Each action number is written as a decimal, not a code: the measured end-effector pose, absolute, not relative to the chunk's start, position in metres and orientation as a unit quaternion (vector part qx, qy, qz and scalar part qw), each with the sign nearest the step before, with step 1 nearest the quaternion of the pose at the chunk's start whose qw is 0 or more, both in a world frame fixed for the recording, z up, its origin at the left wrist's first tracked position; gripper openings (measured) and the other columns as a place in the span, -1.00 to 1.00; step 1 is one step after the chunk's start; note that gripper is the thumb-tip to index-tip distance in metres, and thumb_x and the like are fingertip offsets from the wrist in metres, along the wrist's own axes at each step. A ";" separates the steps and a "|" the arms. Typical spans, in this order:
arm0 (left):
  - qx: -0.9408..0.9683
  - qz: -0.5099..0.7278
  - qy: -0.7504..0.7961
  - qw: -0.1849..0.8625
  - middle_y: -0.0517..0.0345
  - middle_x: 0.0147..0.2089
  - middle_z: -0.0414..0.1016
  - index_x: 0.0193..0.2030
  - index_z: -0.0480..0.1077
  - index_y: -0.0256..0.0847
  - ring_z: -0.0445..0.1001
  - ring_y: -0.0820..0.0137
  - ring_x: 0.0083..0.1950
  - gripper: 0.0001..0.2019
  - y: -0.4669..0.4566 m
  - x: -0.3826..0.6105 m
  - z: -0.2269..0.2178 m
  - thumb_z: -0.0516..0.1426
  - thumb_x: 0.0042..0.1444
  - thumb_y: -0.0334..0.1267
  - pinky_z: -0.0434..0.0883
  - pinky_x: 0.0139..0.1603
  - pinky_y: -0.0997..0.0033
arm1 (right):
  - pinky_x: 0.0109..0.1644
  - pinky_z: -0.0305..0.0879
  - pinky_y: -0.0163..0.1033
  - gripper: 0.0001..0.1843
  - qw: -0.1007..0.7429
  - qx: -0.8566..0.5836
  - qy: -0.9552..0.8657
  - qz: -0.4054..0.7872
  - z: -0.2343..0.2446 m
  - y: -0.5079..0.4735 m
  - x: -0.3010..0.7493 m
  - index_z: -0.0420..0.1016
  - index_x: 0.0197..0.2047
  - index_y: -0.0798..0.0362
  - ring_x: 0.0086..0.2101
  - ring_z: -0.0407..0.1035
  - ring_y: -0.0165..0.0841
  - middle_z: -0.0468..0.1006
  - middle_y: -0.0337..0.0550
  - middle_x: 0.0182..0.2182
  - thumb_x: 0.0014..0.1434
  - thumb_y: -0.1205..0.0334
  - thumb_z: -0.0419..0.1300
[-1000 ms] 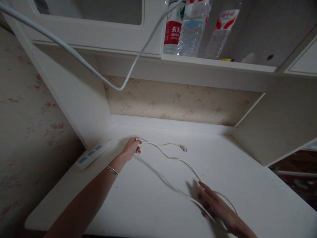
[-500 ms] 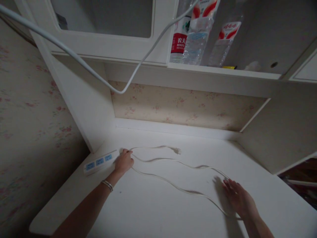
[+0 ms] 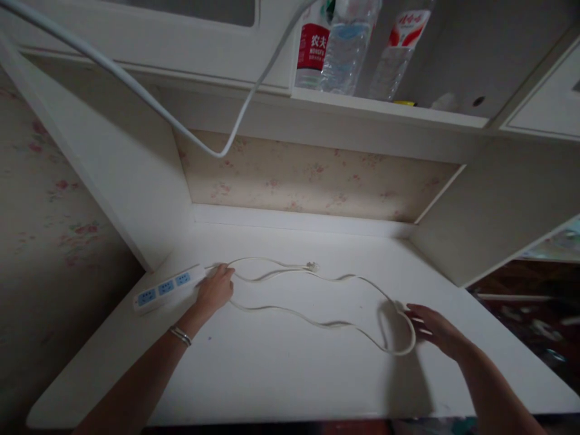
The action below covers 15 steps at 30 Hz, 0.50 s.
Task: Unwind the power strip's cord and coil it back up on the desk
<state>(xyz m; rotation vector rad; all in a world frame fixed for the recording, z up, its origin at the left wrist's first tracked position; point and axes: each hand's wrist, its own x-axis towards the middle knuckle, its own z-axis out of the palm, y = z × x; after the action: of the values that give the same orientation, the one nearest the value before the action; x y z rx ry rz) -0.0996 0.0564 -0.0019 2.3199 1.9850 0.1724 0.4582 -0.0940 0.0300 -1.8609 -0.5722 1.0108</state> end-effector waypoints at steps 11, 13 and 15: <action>0.765 0.083 0.638 0.037 -0.01 0.34 0.10 0.15 0.31 -0.12 0.41 0.25 0.05 -0.63 0.057 -0.084 -0.006 -0.04 0.22 -0.23 0.40 -0.01 0.24 | -0.56 0.36 -0.43 -0.72 0.500 -0.638 -0.177 0.558 0.023 -0.075 0.405 0.48 -0.13 0.16 -0.62 0.36 -0.46 0.49 -0.21 -0.57 0.04 0.33 0.27; 0.767 0.086 0.635 0.041 -0.01 0.26 0.22 0.08 0.35 -0.12 0.41 0.26 0.04 -0.68 0.059 -0.085 -0.007 -0.05 0.24 -0.23 0.40 -0.02 0.26 | -0.54 0.37 -0.45 -0.66 0.536 -0.630 -0.195 0.527 0.024 -0.070 0.407 0.47 -0.09 0.08 -0.61 0.36 -0.49 0.49 -0.26 -0.54 0.01 0.35 0.29; 0.763 0.088 0.638 0.041 -0.02 0.17 0.30 0.03 0.38 -0.14 0.41 0.27 0.03 -0.70 0.060 -0.087 -0.007 -0.06 0.25 -0.23 0.40 -0.05 0.28 | -0.46 0.40 -0.45 -0.63 0.563 -0.629 -0.229 0.484 0.025 -0.069 0.413 0.47 -0.13 0.02 -0.50 0.42 -0.48 0.54 -0.24 -0.40 -0.06 0.32 0.34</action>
<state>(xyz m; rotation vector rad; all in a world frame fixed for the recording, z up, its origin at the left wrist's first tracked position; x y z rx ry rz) -0.0874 0.0597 -0.0073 2.3378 1.9548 0.2706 0.4129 -0.0691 0.0247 -1.4816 -0.5387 1.1384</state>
